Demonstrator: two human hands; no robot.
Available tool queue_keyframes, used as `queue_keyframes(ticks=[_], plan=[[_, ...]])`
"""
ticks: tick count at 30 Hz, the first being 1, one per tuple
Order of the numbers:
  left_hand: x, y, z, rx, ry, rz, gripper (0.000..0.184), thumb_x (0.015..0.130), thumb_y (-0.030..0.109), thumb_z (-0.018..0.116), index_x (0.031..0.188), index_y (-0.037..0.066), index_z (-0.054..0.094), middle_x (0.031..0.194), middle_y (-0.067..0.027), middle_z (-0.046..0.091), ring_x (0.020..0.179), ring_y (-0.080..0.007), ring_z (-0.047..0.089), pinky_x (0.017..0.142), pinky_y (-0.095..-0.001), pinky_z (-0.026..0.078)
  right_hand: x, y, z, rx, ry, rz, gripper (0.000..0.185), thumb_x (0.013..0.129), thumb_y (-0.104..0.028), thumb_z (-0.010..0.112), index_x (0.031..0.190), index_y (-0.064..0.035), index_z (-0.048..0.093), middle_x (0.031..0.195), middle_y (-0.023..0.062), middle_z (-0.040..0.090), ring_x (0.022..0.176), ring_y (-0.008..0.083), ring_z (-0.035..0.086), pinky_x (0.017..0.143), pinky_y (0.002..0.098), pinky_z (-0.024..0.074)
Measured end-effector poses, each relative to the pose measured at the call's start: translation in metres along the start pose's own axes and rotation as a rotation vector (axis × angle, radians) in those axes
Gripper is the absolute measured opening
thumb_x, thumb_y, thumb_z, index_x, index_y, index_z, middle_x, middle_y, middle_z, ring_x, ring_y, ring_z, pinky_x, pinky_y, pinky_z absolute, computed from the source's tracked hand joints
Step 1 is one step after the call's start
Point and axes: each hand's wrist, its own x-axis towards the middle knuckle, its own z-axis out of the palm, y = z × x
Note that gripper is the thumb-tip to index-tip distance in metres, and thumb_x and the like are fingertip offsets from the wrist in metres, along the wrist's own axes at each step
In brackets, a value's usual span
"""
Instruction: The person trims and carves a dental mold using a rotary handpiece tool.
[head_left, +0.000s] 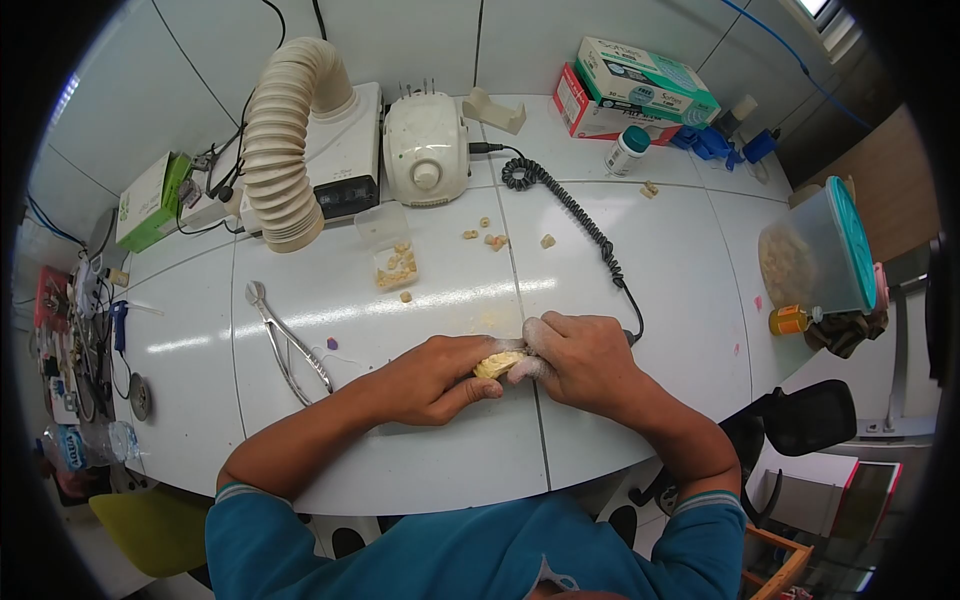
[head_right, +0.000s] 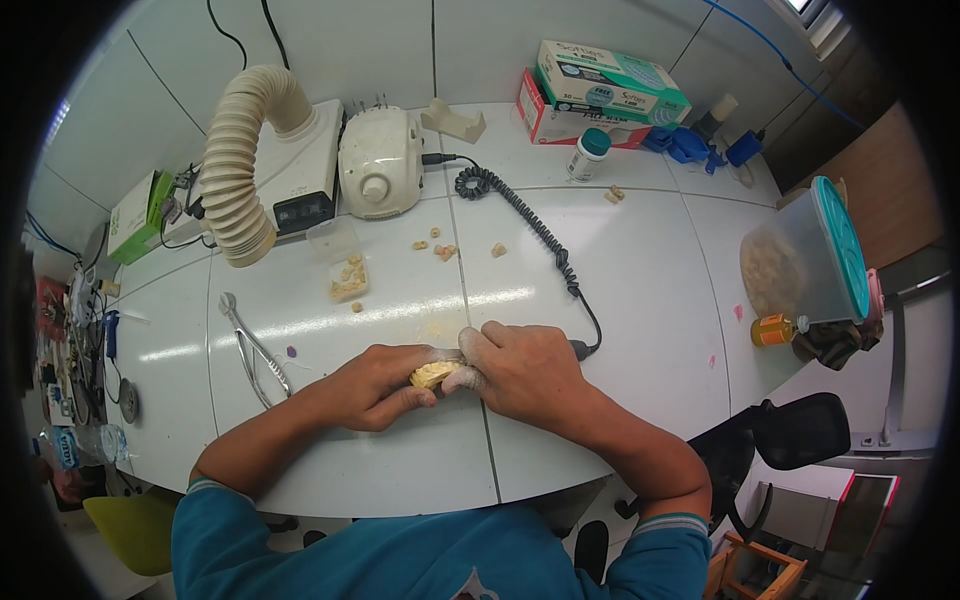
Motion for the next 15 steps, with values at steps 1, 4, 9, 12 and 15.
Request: queue_keyframes(ticks=[1, 4, 9, 12, 15], plan=[[-0.0001, -0.0003, 0.0007, -0.001, 0.013, 0.010, 0.035, 0.111, 0.030, 0.063, 0.132, 0.002, 0.063, 0.103, -0.0198, 0.068, 0.092, -0.0393, 0.068, 0.084, -0.0491, 0.053, -0.0001, -0.0001, -0.0002, 0.004, -0.002, 0.001, 0.054, 0.097, -0.061, 0.071, 0.097, -0.0068, 0.067, 0.075, 0.0066, 0.062, 0.061, 0.0260, 0.067, 0.053, 0.0398, 0.0495], [-0.0005, -0.0005, -0.0020, 0.035, -0.022, -0.026, 0.033, 0.107, 0.023, 0.068, 0.134, 0.003, 0.065, 0.103, -0.0164, 0.069, 0.091, -0.0349, 0.071, 0.086, -0.0452, 0.054, -0.0003, -0.0005, -0.0006, 0.009, -0.007, 0.001, 0.054, 0.097, -0.061, 0.071, 0.097, -0.0071, 0.067, 0.075, 0.0064, 0.062, 0.061, 0.0259, 0.067, 0.053, 0.0397, 0.0495], [-0.0008, -0.0008, -0.0020, 0.035, -0.027, -0.034, 0.034, 0.107, 0.023, 0.067, 0.135, 0.003, 0.065, 0.103, -0.0163, 0.069, 0.092, -0.0353, 0.071, 0.086, -0.0451, 0.054, -0.0001, -0.0001, -0.0010, 0.012, 0.004, -0.009, 0.052, 0.097, -0.060, 0.072, 0.098, -0.0076, 0.068, 0.075, 0.0061, 0.062, 0.061, 0.0257, 0.067, 0.052, 0.0396, 0.0493], [-0.0006, 0.0001, -0.0007, 0.011, -0.010, -0.020, 0.035, 0.110, 0.028, 0.065, 0.134, 0.002, 0.063, 0.104, -0.0191, 0.069, 0.093, -0.0386, 0.070, 0.086, -0.0477, 0.054, 0.0000, -0.0006, -0.0014, 0.015, 0.012, -0.010, 0.051, 0.097, -0.059, 0.073, 0.097, -0.0079, 0.068, 0.074, 0.0059, 0.062, 0.060, 0.0255, 0.067, 0.052, 0.0396, 0.0490], [-0.0005, 0.0014, -0.0016, -0.001, -0.011, -0.019, 0.037, 0.111, 0.030, 0.064, 0.135, 0.002, 0.063, 0.107, -0.0207, 0.070, 0.096, -0.0404, 0.069, 0.087, -0.0492, 0.053, -0.0007, 0.0004, 0.0002, 0.014, 0.005, -0.008, 0.049, 0.097, -0.057, 0.073, 0.097, -0.0082, 0.068, 0.074, 0.0057, 0.061, 0.060, 0.0254, 0.067, 0.052, 0.0395, 0.0486]])
